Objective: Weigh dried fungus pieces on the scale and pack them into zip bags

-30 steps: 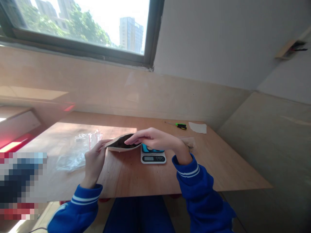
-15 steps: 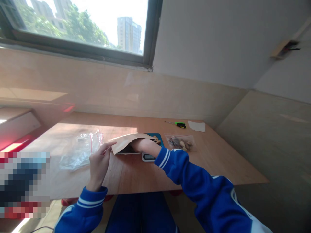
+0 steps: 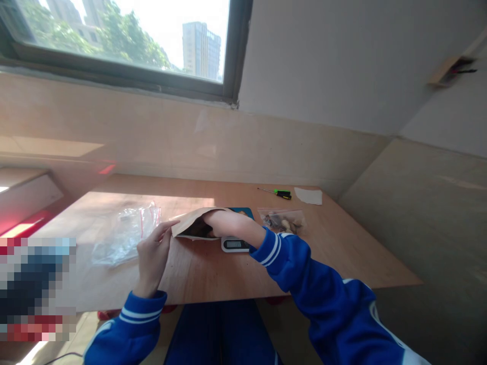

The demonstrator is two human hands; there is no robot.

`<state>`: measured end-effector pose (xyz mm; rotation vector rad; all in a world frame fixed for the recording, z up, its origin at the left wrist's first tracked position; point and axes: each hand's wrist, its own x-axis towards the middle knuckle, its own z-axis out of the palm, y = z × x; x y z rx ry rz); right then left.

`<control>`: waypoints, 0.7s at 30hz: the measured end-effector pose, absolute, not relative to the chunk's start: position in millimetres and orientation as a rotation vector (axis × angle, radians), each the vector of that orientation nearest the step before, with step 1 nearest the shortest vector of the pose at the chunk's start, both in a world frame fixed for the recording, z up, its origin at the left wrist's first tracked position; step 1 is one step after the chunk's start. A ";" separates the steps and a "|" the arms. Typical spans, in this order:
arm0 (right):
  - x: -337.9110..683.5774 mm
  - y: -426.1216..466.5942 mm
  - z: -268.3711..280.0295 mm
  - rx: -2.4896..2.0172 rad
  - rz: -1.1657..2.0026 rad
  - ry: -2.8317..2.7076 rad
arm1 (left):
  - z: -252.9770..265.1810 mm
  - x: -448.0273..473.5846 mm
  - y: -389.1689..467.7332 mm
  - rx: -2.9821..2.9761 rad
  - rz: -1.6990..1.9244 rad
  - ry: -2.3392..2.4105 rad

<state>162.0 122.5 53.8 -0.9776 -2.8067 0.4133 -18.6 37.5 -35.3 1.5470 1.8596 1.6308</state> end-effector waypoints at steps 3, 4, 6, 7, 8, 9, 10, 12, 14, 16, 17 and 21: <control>168.0 114.9 59.9 -0.988 0.378 -2.832 | -36.2 -19.7 38.0 1.545 1.623 1.837; 170.2 112.2 61.8 -0.969 0.378 -2.834 | -36.7 -20.2 38.1 1.543 1.621 1.835; 174.6 107.5 65.6 -0.920 0.399 -2.850 | -37.8 -20.8 37.9 1.543 1.617 1.836; 176.5 105.6 67.5 -0.894 0.415 -2.858 | -38.1 -20.9 37.5 1.548 1.617 1.836; 178.2 103.9 69.6 -0.868 0.432 -2.862 | -38.3 -20.8 37.1 1.556 1.615 1.836; 179.8 102.3 72.0 -0.838 0.449 -2.861 | -38.2 -20.7 36.7 1.565 1.614 1.838; 181.4 100.5 74.9 -0.804 0.467 -2.851 | -37.8 -20.6 36.2 1.568 1.614 1.846; 185.6 96.2 82.3 -0.729 0.511 -2.821 | -36.4 -20.4 35.9 1.560 1.610 1.875; 192.0 91.4 91.6 -0.657 0.596 -2.769 | -34.6 -20.5 36.6 1.544 1.609 1.903; 200.9 87.5 101.5 -0.614 0.702 -2.678 | -32.9 -20.8 38.4 1.530 1.625 1.912; 205.8 86.4 105.8 -0.609 0.753 -2.626 | -32.2 -21.0 39.7 1.526 1.637 1.908; 222.7 88.7 113.6 -0.629 0.833 -2.484 | -30.8 -20.8 44.6 1.538 1.648 1.885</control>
